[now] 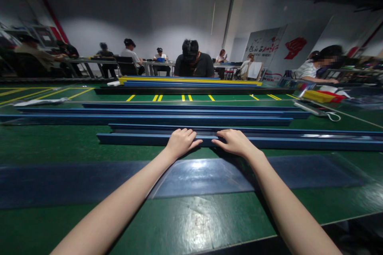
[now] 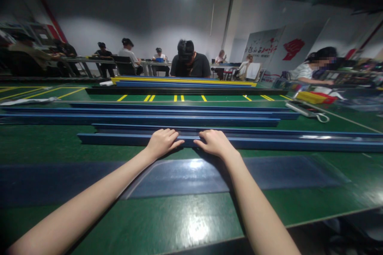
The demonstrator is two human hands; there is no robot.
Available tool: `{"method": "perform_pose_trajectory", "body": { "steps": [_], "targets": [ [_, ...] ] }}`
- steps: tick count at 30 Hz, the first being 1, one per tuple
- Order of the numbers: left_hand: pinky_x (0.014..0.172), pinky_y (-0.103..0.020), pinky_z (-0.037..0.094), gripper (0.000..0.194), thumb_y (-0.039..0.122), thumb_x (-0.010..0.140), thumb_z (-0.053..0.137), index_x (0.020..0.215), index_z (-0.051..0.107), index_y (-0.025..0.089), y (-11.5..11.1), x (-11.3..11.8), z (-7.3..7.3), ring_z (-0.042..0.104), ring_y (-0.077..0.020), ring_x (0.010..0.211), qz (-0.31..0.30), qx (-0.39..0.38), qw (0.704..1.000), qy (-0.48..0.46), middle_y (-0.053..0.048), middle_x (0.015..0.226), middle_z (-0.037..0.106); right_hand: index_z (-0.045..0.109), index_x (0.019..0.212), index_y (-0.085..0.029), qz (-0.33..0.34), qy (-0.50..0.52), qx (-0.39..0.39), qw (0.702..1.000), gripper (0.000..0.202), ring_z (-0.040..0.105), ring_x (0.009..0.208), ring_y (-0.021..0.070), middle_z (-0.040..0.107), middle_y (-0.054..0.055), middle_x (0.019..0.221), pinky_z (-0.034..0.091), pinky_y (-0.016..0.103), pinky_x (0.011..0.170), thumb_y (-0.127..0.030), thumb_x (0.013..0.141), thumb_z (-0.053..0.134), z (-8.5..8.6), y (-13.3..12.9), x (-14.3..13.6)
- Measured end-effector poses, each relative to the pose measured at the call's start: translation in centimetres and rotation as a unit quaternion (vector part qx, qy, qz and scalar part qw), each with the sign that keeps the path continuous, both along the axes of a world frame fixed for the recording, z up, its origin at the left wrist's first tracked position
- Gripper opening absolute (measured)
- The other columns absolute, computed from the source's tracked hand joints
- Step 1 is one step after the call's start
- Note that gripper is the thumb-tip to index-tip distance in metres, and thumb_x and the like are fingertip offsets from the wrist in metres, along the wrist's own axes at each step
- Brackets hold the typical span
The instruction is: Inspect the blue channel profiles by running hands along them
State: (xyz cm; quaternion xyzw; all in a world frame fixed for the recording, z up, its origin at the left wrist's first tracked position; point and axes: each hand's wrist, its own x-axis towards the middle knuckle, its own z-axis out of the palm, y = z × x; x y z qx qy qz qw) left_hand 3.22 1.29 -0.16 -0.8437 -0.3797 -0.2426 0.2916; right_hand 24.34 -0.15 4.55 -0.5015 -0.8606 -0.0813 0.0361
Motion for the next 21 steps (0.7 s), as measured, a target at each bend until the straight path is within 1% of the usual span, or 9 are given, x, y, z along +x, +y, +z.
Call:
{"method": "perform_pose_trajectory", "body": {
  "steps": [21],
  "targets": [
    [0.055,-0.027,0.031,0.037,0.044,0.086,0.038,0.07,0.054,0.016,0.12,0.01,-0.08,0.055,-0.0149,0.061,0.003,0.004,1.0,-0.002,-0.003,0.065,0.06,0.058,0.08,-0.02,0.007,-0.004,0.013,1.0,0.037,0.06,0.078,0.0175,0.066,0.005,0.085,0.031,0.023,0.059,-0.046,0.085,0.033,-0.37,0.2,0.19]
  ]
}}
